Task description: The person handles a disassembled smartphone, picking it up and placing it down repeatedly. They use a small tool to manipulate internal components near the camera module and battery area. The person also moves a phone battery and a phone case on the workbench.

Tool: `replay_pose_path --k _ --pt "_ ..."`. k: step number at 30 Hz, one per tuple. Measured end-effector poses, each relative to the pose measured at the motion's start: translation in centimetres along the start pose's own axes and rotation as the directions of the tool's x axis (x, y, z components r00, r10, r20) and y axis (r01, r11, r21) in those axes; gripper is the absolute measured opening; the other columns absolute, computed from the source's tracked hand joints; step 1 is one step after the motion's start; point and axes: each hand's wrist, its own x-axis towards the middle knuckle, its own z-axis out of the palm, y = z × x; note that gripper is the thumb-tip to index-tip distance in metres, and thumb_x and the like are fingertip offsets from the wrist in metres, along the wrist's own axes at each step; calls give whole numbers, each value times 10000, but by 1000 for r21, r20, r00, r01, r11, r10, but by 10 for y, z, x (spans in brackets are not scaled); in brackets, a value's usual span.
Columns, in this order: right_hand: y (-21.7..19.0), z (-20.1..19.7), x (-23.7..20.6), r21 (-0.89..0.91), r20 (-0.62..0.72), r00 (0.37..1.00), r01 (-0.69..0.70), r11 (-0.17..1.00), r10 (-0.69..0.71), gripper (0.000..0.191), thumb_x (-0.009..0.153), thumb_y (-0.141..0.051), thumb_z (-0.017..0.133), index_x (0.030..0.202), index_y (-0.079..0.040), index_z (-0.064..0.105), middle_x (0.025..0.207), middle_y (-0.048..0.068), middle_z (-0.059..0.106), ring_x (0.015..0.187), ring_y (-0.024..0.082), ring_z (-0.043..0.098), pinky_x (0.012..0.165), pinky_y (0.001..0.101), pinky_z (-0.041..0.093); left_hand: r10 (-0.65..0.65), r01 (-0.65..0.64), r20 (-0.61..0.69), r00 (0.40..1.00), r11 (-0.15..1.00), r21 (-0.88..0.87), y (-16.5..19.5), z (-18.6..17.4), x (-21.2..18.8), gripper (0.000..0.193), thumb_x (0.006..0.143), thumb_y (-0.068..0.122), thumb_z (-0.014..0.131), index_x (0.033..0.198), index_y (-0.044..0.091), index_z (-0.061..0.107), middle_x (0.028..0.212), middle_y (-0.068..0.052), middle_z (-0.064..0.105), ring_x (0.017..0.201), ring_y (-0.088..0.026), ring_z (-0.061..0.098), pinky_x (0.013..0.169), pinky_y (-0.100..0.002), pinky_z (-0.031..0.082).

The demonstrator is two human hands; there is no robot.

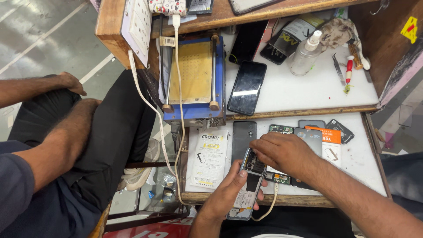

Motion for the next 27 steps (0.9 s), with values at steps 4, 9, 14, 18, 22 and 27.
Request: replay_pose_path --k 4,9,14,18,22,27 --pt "-2 -3 -1 38 1 1000 0 999 0 299 852 -190 705 1131 -87 679 900 36 708 846 232 707 695 385 604 23 -23 -15 1000 999 -23 -2 -4 0 471 1113 398 397 1438 59 358 1125 -172 669 866 -164 697 652 -299 610" --pt "1 -2 -3 61 -32 999 39 997 -37 312 839 -164 709 1134 -66 678 903 63 705 828 252 699 681 390 597 19 -19 -18 1000 999 -36 -3 -2 0 460 1114 387 396 1433 57 361 1119 -175 668 860 -172 700 648 -300 615" --pt "2 5 -3 37 -98 993 68 997 -64 282 846 -173 736 1100 -64 682 896 62 707 823 246 700 666 380 595 -25 24 -26 999 999 -42 -3 -1 0 479 1092 390 383 1464 92 345 1099 -170 673 834 -171 704 632 -301 619" --pt "1 4 -3 40 -74 997 21 999 -18 248 840 -138 714 1079 -79 688 841 39 701 804 224 707 678 370 605 -7 7 -15 1000 1000 -28 -3 -4 1 487 1112 386 389 1467 56 345 1123 -179 675 849 -182 704 649 -306 615" --pt "1 1 -2 73 -78 996 42 996 -36 277 833 -144 706 1096 -59 686 866 52 706 790 223 705 654 368 605 -4 3 -9 1000 999 -40 -3 -4 1 497 1105 387 392 1472 55 339 1125 -180 674 859 -186 708 652 -310 617" --pt "0 3 -1 76 -101 995 26 997 -18 234 874 -188 721 1077 -75 699 838 44 707 787 228 705 634 376 599 -10 9 -26 1000 1000 -19 0 -2 0 515 1091 402 389 1471 59 341 1112 -182 677 847 -187 714 644 -309 623"
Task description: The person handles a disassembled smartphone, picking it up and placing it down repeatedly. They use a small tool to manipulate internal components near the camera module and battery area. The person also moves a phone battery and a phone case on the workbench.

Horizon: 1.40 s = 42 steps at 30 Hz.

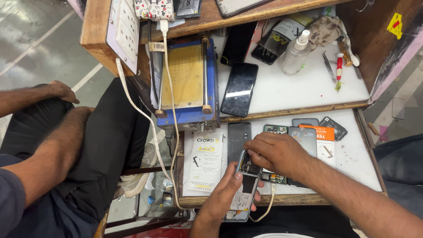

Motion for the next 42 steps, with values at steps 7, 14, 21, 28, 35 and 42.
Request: replay_pose_path --k 7,14,21,28,35,42 --pt "1 4 -1 26 -9 1000 -1 1000 1 269 826 -138 713 1083 -59 688 864 54 713 794 224 713 658 367 611 -3 3 -12 1000 1000 -20 0 -2 1 508 1095 388 407 1471 51 350 1114 -192 677 858 -186 711 649 -306 619" --pt "4 2 -1 32 -10 1000 15 999 -14 267 852 -158 741 1095 -64 687 879 56 713 801 239 709 657 373 604 -1 2 17 1000 1000 -23 0 -2 2 514 1096 395 415 1465 43 357 1128 -198 674 858 -193 708 653 -307 618" --pt "1 0 -1 62 66 996 -65 996 61 308 810 -101 727 1112 -61 685 880 60 711 785 223 714 657 353 614 -22 22 13 1000 998 -65 0 -5 1 488 1100 368 420 1458 44 354 1147 -196 664 883 -191 702 682 -318 617" --pt "0 -1 -3 53 -2 1000 -12 998 12 279 830 -131 741 1097 -67 697 896 62 718 812 238 712 678 367 607 -7 8 27 1000 999 -52 -2 -5 0 494 1101 374 420 1455 37 351 1154 -211 667 888 -201 708 682 -322 621" --pt "2 0 -3 59 50 998 -27 998 24 299 816 -123 721 1108 -63 697 908 64 722 817 229 719 695 362 617 0 2 25 1000 998 -57 -3 -8 0 502 1104 367 420 1460 22 338 1164 -224 674 900 -211 713 693 -331 628" --pt "5 4 -4 33 52 998 -39 999 37 268 879 -198 751 1110 -71 700 906 59 722 828 236 712 696 369 608 -14 16 40 999 998 -68 -8 -8 2 511 1104 359 415 1492 38 325 1163 -217 668 891 -214 714 690 -334 632"
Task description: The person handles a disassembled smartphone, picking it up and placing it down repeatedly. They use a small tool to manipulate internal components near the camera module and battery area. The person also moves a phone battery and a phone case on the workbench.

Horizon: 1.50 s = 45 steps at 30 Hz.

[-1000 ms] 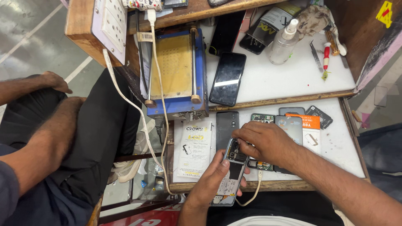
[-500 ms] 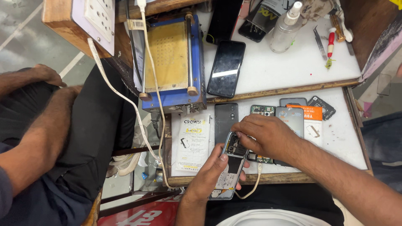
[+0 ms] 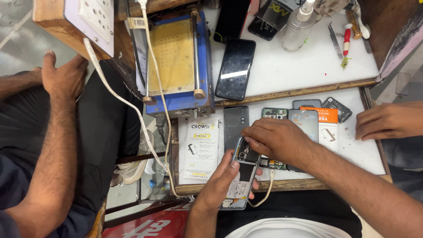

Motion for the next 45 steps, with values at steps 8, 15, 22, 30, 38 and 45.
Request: replay_pose_path --k 8,15,22,30,38,45 --pt "-5 -4 1 30 53 998 -46 999 44 329 836 -143 728 1157 -90 680 953 53 718 874 225 710 734 364 614 6 -6 -28 1000 1000 10 2 -2 -2 527 1097 361 424 1485 21 318 1160 -232 677 900 -228 724 691 -350 637" --pt "-9 -16 -9 118 -68 997 -31 993 39 496 804 -10 689 1295 -63 645 1039 104 713 928 269 697 775 384 600 85 -85 -6 996 990 -116 16 -3 -3 587 1085 425 434 1508 37 315 1169 -265 650 922 -264 721 710 -377 645" --pt "-12 -16 -38 141 -133 922 -346 928 364 93 897 5 590 950 -57 635 787 87 706 691 232 716 629 367 573 144 -116 80 986 951 -288 19 -6 -6 578 1103 410 460 1541 68 300 1237 -285 611 984 -301 700 765 -414 636" --pt "-29 -11 -22 115 -115 933 -329 937 341 216 916 -196 696 1093 -72 710 900 80 761 707 206 755 577 316 612 141 -130 53 989 976 -175 18 0 -7 644 1086 439 453 1567 57 258 1211 -278 621 963 -286 707 746 -395 636" --pt "-32 -17 -12 -289 -47 995 -97 952 87 178 872 -224 744 989 -103 688 853 32 718 738 206 711 585 359 568 99 -97 -41 994 994 45 16 7 -11 666 1076 447 474 1523 -12 290 1190 -247 648 947 -235 698 746 -356 636" --pt "-32 -15 -13 -303 -197 979 -120 945 61 153 880 -184 724 1006 -120 665 883 21 713 758 213 700 599 362 555 182 -175 -110 977 982 66 16 11 -10 689 1045 480 450 1511 0 288 1176 -245 651 930 -229 705 719 -368 643"
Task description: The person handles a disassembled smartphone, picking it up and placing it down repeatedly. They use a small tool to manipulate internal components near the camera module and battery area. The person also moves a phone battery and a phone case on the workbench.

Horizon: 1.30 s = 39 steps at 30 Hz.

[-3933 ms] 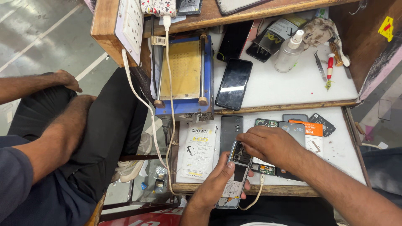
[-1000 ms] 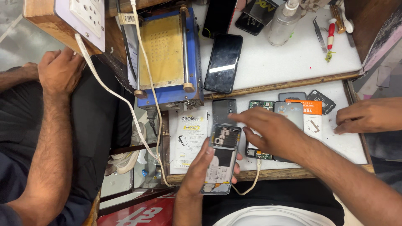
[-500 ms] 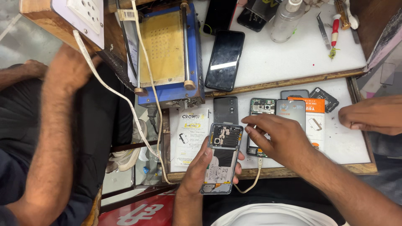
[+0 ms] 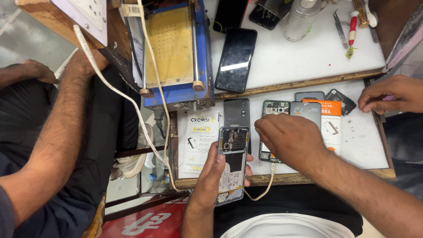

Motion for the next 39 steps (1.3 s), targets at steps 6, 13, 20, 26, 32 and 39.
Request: replay_pose_path --k 6,13,20,26,32,39 --pt "-7 -5 -1 211 251 930 -324 922 269 182 913 -227 703 1066 -131 725 926 35 768 680 203 743 574 351 587 15 -17 34 999 998 54 0 0 -8 688 1063 469 477 1512 -13 278 1249 -230 632 993 -215 684 793 -348 620" --pt "-2 -12 2 54 237 965 -127 990 111 220 847 -278 745 1014 -135 763 857 20 770 734 234 739 595 387 583 42 -52 33 999 893 447 -1 8 -11 589 1066 457 473 1420 -8 396 1245 -165 669 985 -174 662 784 -324 591" --pt "14 1 3 433 389 868 -468 771 309 144 794 -152 768 927 -117 808 810 12 807 703 122 766 630 285 602 135 -148 68 989 765 627 5 14 -17 550 1095 444 509 1386 -22 469 1267 -169 696 1097 -179 657 931 -336 550" --pt "11 4 -1 596 460 804 -595 539 378 151 844 -127 749 982 -101 804 816 50 822 710 113 742 587 274 588 125 -110 12 992 826 553 10 16 -14 588 1035 475 512 1381 3 451 1268 -154 690 1012 -182 646 827 -365 588" --pt "-4 -6 2 363 390 794 -598 715 467 163 857 -199 740 1003 -145 790 871 22 807 588 149 737 550 312 581 201 -157 9 980 737 657 3 23 -13 545 1068 419 535 1388 -14 452 1247 -181 709 1042 -232 691 937 -399 567" --pt "-10 -1 4 296 183 916 -398 868 358 63 831 -136 736 851 -95 692 768 35 740 629 214 723 561 360 564 208 -67 -52 977 526 848 -2 31 -11 519 1033 390 556 1377 10 479 1114 -229 728 1063 -343 755 874 -442 591"
